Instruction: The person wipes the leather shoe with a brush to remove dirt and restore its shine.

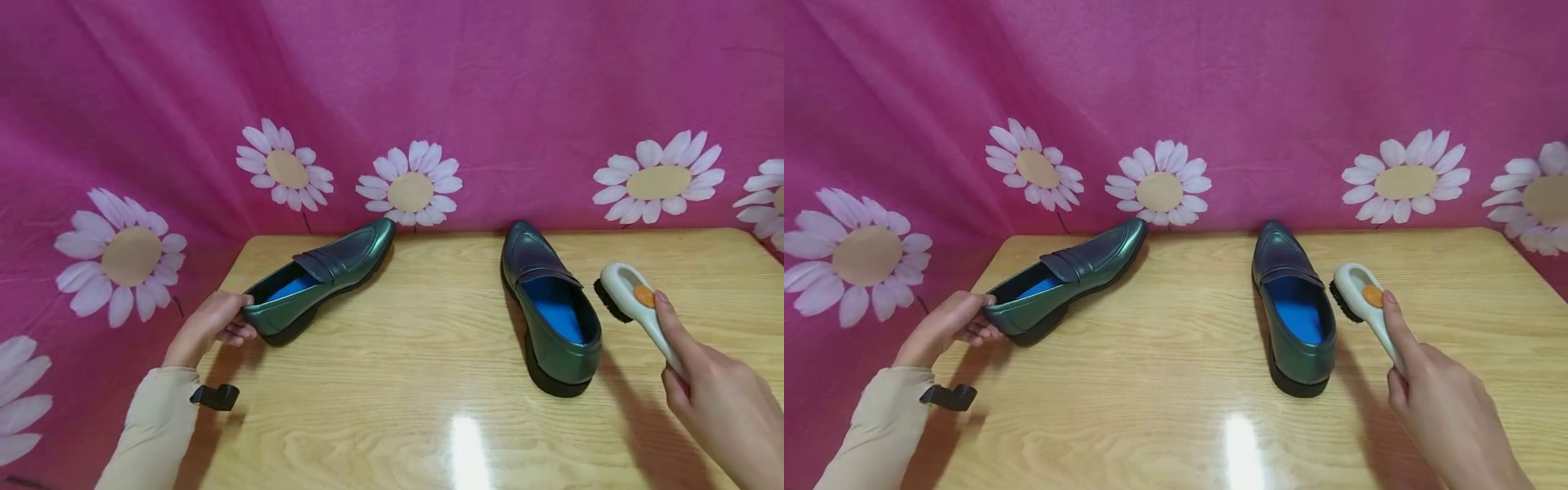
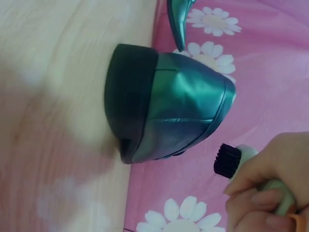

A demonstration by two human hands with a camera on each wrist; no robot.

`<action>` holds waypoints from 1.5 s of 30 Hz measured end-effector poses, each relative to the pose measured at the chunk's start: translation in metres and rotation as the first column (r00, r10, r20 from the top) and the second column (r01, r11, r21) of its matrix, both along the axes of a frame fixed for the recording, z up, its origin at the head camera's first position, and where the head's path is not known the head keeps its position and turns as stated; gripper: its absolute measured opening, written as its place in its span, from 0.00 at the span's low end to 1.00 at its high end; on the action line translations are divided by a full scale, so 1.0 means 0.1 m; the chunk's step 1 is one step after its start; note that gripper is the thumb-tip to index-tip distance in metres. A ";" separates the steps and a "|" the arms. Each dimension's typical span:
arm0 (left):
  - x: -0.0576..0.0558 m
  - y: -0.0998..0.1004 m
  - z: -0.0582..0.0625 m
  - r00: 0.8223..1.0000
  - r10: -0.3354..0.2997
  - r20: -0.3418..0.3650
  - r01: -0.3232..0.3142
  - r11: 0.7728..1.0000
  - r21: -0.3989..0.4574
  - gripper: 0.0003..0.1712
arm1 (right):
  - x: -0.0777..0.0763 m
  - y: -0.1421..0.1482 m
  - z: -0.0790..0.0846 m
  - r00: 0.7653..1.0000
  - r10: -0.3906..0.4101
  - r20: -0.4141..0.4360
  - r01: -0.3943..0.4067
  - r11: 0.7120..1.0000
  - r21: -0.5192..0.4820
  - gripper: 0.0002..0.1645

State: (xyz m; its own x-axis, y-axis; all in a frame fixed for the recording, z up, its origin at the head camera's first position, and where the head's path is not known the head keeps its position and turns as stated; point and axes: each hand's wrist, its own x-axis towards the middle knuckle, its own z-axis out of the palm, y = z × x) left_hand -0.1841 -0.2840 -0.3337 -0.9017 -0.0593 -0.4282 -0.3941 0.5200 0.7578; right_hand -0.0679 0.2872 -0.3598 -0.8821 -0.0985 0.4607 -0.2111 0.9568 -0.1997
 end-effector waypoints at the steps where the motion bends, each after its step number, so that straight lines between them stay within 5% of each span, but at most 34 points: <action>1: 0.00 0.01 0.00 1.000 -0.002 -0.012 0.002 1.000 -0.020 0.18 | 0.00 0.01 -0.01 1.000 -0.011 0.006 0.011 1.000 0.000 0.60; 15: -0.11 0.02 0.02 0.996 -0.093 0.002 0.093 0.993 -0.073 0.24 | 0.04 0.04 -0.10 0.999 -0.022 0.045 0.023 0.999 -0.025 0.59; 23: -0.22 0.05 0.00 0.995 0.051 -0.087 -0.048 0.998 0.035 0.15 | 0.06 0.04 -0.09 0.997 -0.065 0.050 0.067 0.997 -0.038 0.59; 27: -0.30 0.06 -0.04 0.991 0.054 -0.124 -0.053 0.999 0.013 0.18 | 0.07 0.05 -0.10 0.996 -0.074 0.051 0.077 0.996 -0.041 0.59; 32: -0.31 0.05 -0.02 0.987 -0.086 -0.135 0.087 0.996 0.006 0.18 | 0.06 0.06 -0.11 0.997 -0.067 0.047 0.068 0.997 -0.038 0.59; 37: -0.29 0.02 0.04 0.962 -0.253 -0.107 0.263 0.960 0.095 0.17 | 0.06 0.07 -0.13 0.998 -0.051 0.041 0.053 0.998 -0.046 0.59; 40: -0.31 0.01 0.04 0.954 -0.282 -0.106 0.293 0.949 0.112 0.17 | 0.05 0.08 -0.14 0.998 -0.040 0.049 0.043 0.998 -0.050 0.58; 45: -0.38 0.00 0.00 0.957 -0.256 -0.137 0.262 0.965 0.027 0.14 | 0.05 0.09 -0.13 0.992 -0.059 0.116 0.065 0.997 -0.048 0.58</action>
